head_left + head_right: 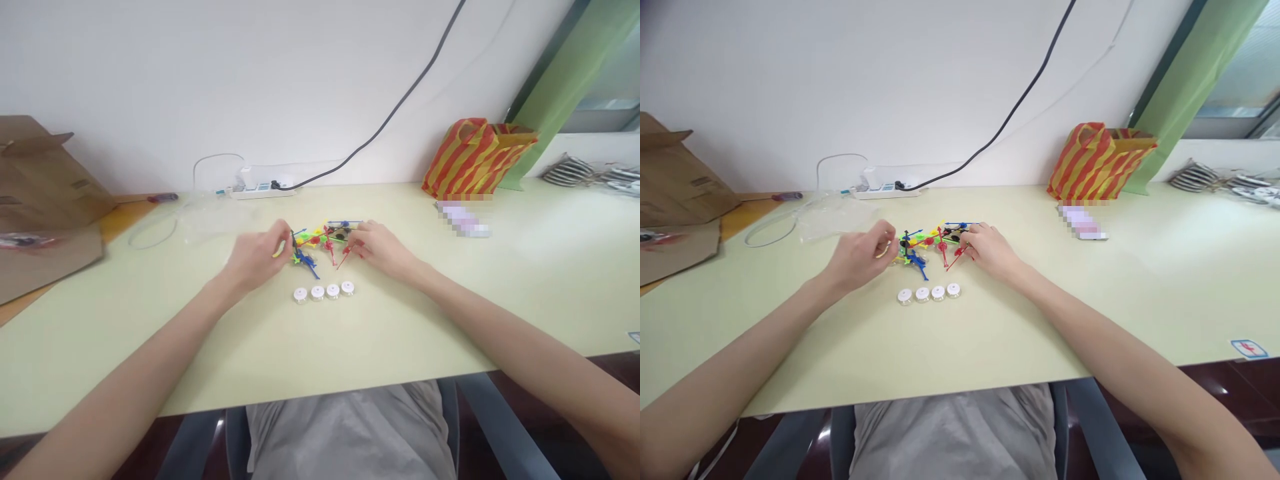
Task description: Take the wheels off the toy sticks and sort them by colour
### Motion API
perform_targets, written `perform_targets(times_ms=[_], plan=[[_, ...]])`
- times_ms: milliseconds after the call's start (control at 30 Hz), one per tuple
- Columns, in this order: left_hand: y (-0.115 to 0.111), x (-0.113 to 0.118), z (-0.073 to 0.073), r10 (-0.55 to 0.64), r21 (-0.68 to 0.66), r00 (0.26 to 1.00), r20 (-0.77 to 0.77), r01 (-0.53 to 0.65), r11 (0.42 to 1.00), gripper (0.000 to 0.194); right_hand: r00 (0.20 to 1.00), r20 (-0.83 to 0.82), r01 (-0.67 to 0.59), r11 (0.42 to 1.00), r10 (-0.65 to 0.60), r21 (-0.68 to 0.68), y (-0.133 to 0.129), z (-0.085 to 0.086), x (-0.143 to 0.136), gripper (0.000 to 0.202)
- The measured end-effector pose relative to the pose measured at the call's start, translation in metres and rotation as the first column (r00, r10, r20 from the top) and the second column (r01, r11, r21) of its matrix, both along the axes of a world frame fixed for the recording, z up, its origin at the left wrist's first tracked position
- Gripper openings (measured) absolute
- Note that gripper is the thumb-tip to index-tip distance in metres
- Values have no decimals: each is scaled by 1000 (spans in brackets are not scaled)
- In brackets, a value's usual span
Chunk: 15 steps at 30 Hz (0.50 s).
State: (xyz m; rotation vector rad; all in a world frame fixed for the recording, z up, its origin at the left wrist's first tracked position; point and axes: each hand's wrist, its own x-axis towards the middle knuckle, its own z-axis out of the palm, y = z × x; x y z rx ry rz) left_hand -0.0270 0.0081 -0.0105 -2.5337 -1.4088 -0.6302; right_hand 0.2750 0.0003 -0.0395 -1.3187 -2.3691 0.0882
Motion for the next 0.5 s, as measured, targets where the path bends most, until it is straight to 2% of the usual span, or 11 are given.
perform_targets(times_ms=[133,267,400,500], plan=[[-11,16,-10,-155,-65,988,-3,154,986,11,999,46,6,999,-8,41,1,-3,-1,17],[-16,21,-11,-201,-115,980,5,200,973,12,1000,31,-1,998,-1,60,3,-5,0,13],[-17,20,-9,-196,-128,978,72,204,971,16,993,-120,13,988,5,152,3,-3,-2,13],[-19,21,-10,-241,-120,955,174,263,957,39,934,-357,19,991,29,129,-6,2,-10,10]])
